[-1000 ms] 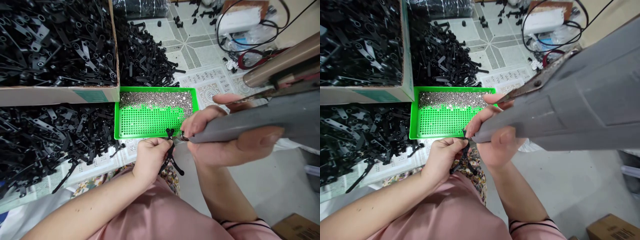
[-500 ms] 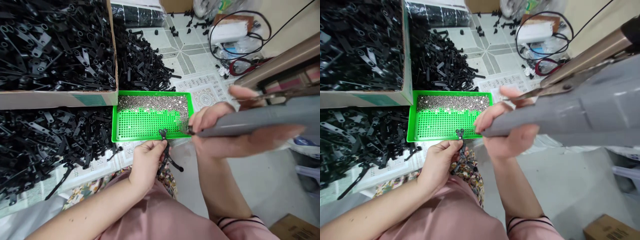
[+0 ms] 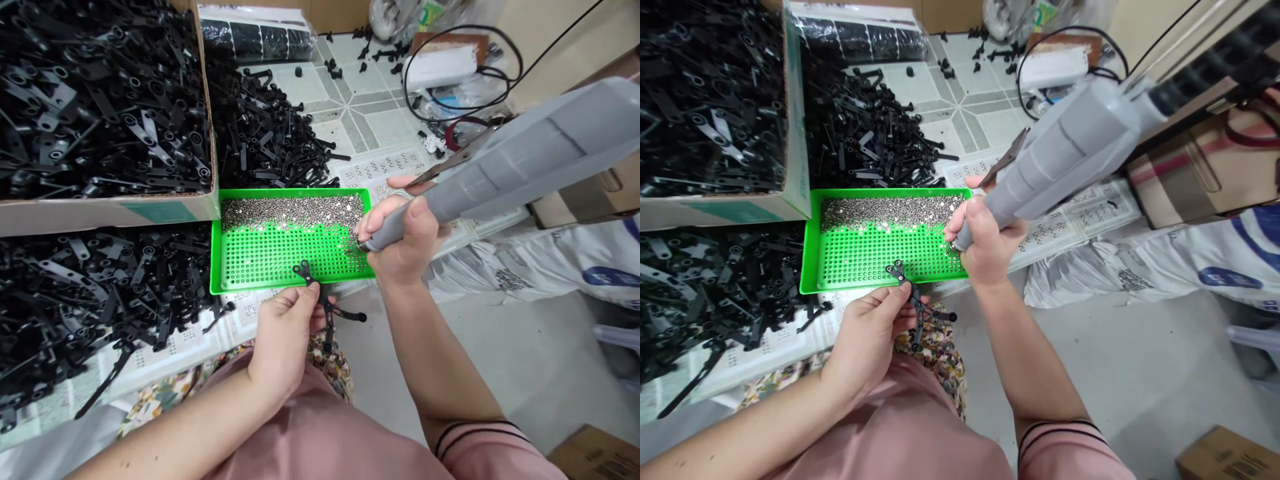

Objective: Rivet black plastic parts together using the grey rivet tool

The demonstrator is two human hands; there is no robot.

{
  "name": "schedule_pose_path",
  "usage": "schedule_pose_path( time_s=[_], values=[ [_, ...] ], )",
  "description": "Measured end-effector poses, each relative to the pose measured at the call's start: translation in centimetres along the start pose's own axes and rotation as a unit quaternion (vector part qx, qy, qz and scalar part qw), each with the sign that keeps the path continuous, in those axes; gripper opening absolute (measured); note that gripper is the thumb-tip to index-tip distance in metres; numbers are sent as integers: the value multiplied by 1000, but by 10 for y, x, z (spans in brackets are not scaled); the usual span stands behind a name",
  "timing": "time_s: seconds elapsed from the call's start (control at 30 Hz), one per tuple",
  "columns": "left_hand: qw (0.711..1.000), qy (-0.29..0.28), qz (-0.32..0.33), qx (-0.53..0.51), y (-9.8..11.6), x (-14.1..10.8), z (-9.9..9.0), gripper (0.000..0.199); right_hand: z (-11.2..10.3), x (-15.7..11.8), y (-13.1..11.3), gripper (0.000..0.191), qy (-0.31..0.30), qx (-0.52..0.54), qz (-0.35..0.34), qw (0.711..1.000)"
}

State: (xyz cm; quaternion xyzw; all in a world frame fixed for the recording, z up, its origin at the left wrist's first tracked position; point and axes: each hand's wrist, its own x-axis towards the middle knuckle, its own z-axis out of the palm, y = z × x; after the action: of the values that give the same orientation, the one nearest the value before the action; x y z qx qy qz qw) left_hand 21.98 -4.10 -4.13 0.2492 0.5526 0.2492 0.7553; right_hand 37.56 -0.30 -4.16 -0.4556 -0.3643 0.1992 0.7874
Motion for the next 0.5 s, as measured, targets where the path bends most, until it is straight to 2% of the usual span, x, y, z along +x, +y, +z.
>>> schedule_pose_path(
  time_s=[0.3,0.4,0.5],
  values=[
    [999,25,-14,-33,0,0,7,28,-2,-6,5,22,-9,-41,-28,999],
    [999,34,-9,-22,-1,2,6,28,1,-5,-6,22,3,-8,-24,1000],
    [999,32,-7,-17,-3,2,5,27,9,-5,-28,22,10,41,1,999]
  ],
)
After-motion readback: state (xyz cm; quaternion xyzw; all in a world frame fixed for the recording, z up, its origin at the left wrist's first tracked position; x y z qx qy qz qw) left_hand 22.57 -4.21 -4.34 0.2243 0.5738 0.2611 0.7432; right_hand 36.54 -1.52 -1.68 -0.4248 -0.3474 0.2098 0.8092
